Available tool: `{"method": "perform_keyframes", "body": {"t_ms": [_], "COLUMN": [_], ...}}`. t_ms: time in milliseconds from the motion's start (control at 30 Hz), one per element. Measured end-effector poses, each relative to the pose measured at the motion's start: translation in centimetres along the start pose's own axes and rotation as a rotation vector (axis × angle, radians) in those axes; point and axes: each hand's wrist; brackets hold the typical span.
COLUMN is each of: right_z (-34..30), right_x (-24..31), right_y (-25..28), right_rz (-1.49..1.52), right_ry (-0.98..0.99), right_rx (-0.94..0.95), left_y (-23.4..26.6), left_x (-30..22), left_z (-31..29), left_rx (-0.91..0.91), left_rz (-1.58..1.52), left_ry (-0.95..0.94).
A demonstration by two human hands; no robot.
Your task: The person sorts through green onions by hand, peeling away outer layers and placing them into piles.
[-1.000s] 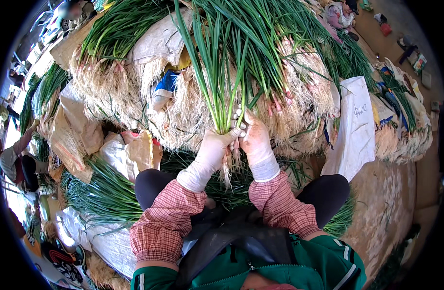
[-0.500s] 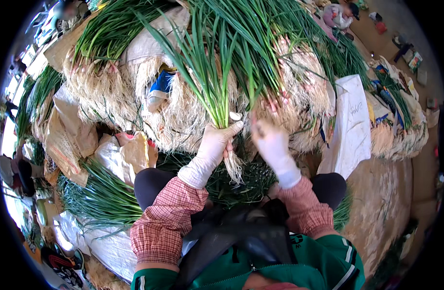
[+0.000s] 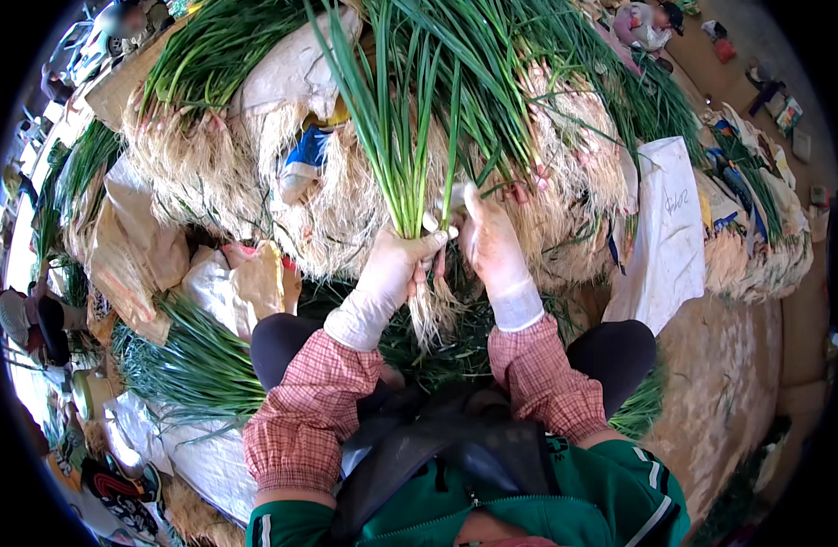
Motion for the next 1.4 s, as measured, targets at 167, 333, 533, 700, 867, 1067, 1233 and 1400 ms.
{"method": "perform_keyframes", "body": {"t_ms": [167, 333, 533, 700, 867, 1067, 1233, 1400], "right_z": [1.2, 0.6, -2.7, 0.7, -3.5, -3.9, 1.4, 2.7], "right_x": [-1.2, -4.6, 3.0, 5.3, 3.7, 1.1, -1.1, 1.0], "right_y": [0.3, 5.3, 3.9, 6.3, 2.1, 2.6, -0.4, 2.7], "right_rz": [0.268, -0.174, -0.989, -2.014, -1.214, -0.74, -0.301, -0.144], "right_ry": [-0.075, -0.023, 0.14, 0.108, 0.123, -0.091, 0.17, 0.04], "right_rx": [-0.037, 0.262, -0.069, -0.282, -0.035, -0.011, -0.011, -0.34], "left_y": [0.1, 0.9, 1.8, -1.8, 0.2, 0.3, 0.3, 1.3], "left_x": [0.7, -0.4, 0.1, -2.3, -0.1, -0.5, -0.1, 0.4], "left_z": [0.5, -0.2, 0.3, -0.5, 0.7, 0.3, -0.3, -0.2], "left_rx": [0.065, 0.067, 0.212, -0.067, -0.103, -0.144, -0.147, -0.11], "left_rz": [-0.098, -0.09, -0.222, -0.387, -0.115, -0.041, 0.106, 0.083], "left_ry": [-0.005, 0.09, 0.18, -0.057, -0.077, -0.054, 0.027, -0.023]}}
Point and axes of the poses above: each hand's wrist, its own z-axis towards the middle knuckle, its own y-axis out of the back of the hand, x = y × z, and after that the axes turned 10 degrees about -z, right-handed
